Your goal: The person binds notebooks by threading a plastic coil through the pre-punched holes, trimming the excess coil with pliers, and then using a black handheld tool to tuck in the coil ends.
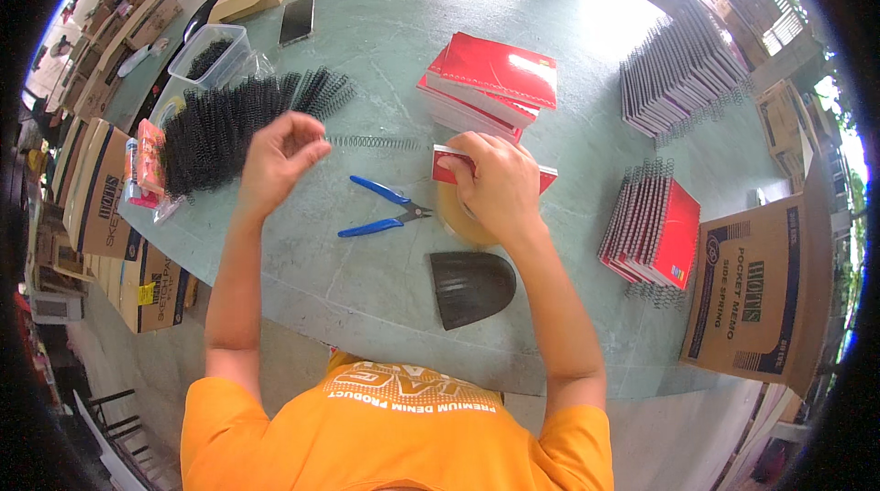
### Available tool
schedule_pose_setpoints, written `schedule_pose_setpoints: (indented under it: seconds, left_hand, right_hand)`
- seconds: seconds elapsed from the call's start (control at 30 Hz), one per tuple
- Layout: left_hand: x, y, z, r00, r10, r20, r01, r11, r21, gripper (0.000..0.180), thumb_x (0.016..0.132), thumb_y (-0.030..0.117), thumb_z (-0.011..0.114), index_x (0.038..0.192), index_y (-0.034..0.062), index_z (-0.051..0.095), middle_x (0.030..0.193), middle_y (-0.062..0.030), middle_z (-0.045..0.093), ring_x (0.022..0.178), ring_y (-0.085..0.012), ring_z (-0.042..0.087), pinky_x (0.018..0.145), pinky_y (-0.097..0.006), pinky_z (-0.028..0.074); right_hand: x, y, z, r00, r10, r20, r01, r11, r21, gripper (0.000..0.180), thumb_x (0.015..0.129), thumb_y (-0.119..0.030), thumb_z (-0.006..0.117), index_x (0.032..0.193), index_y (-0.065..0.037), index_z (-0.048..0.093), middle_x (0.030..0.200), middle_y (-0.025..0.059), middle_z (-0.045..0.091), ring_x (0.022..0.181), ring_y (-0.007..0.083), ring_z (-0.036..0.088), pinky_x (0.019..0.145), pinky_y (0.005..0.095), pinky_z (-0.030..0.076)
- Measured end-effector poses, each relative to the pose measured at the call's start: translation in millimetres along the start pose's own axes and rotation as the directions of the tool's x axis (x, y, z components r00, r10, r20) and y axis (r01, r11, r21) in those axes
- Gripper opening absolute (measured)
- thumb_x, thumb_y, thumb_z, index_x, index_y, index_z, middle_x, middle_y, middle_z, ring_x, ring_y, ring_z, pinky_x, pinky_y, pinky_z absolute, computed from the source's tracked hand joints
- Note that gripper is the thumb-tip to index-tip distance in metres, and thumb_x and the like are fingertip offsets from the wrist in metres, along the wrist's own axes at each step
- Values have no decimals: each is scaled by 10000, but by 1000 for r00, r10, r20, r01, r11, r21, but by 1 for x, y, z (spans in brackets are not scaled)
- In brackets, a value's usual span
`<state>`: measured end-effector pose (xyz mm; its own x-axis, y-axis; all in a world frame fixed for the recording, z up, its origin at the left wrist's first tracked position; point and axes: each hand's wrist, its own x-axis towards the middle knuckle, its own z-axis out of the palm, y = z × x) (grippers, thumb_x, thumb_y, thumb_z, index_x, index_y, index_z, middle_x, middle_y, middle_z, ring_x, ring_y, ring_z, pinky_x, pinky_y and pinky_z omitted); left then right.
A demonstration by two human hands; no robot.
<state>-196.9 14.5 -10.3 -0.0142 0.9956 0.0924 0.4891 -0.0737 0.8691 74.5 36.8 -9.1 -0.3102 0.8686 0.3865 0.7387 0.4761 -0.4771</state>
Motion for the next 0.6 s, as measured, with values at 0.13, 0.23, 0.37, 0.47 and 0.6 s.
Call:
schedule_pose_setpoints:
  seconds: [0.13,0.23,0.37,0.47,0.6]
  left_hand:
    - [30,37,15,976,176,-126,-216,787,-578,178,938,188,549,1002,30,603,802,-24,603,698,-75,565,643,-224,477]
    - [30,45,26,994,58,91,17,747,-664,223,963,204,514,1056,27,612,773,-11,591,653,-77,545,608,-229,474]
    - [11,44,70,985,122,125,-87,963,-255,284,944,201,537,1145,7,588,778,-40,622,627,-98,556,622,-246,488]
    - [4,34,90,974,226,5,-222,960,-171,272,907,164,589,1122,-2,602,840,-69,667,665,-108,593,643,-246,491]
    - [0,33,102,973,228,-24,-228,954,-192,208,875,121,629,1047,3,645,889,-102,698,735,-122,631,654,-255,490]
  right_hand:
    - [-1,-2,-9,1000,2,14,-2,1000,10,118,786,-190,662,841,-87,644,789,55,662,784,256,625,715,387,470]
    - [-3,-3,-12,999,-3,43,1,998,59,116,802,-195,646,850,-90,649,793,66,665,791,264,630,706,396,474]
    - [-2,1,-9,998,47,33,-48,998,37,120,826,-199,620,873,-94,655,790,85,665,772,281,637,658,402,482]
    - [0,1,-7,997,72,15,-72,997,-2,133,840,-209,606,891,-98,660,789,89,666,757,283,642,633,401,489]
    - [0,5,-5,999,36,-14,-36,999,7,136,846,-212,599,905,-109,665,805,77,674,757,270,650,638,392,498]
